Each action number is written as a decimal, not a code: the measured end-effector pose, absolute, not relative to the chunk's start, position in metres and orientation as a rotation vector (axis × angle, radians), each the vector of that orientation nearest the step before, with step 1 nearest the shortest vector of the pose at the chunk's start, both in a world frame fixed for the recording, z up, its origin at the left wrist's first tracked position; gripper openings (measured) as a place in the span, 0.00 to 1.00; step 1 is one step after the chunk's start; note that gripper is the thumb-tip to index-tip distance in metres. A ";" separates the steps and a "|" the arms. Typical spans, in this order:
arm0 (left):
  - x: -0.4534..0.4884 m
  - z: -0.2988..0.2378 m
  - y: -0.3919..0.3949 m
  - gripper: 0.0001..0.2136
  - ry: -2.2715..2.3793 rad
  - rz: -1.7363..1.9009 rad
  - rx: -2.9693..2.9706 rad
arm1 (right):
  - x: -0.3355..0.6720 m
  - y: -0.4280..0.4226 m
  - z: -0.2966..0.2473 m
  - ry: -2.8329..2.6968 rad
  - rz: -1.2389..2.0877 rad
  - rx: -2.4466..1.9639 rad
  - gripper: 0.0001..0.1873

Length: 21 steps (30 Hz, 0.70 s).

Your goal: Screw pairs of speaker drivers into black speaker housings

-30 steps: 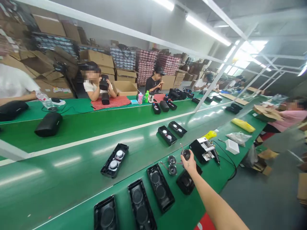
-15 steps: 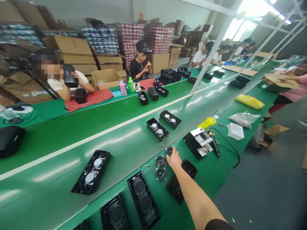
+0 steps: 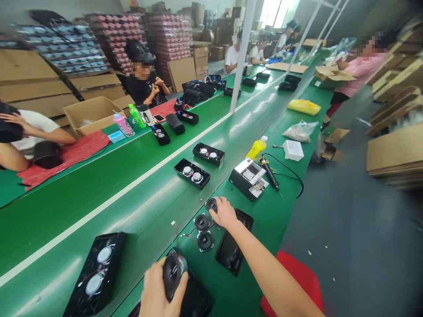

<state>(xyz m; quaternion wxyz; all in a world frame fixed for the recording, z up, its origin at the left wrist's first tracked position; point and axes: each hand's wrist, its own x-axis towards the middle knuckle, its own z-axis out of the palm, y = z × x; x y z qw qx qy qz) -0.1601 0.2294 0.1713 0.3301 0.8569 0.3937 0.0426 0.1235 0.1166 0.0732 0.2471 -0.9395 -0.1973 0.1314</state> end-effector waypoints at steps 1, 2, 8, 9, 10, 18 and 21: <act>-0.137 0.175 0.230 0.24 0.976 0.068 2.252 | 0.127 0.099 0.077 -0.514 0.277 -2.512 0.24; -0.114 0.178 0.231 0.23 0.934 0.020 2.266 | 0.130 0.076 0.078 -0.465 0.191 -2.472 0.23; 0.028 0.171 0.227 0.21 0.762 -0.180 2.363 | 0.113 -0.067 0.027 0.176 -0.127 -2.472 0.17; 0.052 0.166 0.222 0.21 0.748 -0.202 2.386 | 0.106 -0.076 0.011 0.217 -0.128 -2.482 0.15; 0.075 0.161 0.216 0.21 0.739 -0.224 2.413 | 0.099 -0.079 -0.005 0.233 -0.124 -2.495 0.14; 0.170 0.111 0.177 0.23 0.681 -0.483 2.742 | 0.077 -0.057 -0.066 0.251 -0.120 -2.636 0.12; 0.169 0.100 0.182 0.22 0.505 -0.570 2.891 | 0.079 -0.062 -0.065 0.217 -0.136 -2.638 0.13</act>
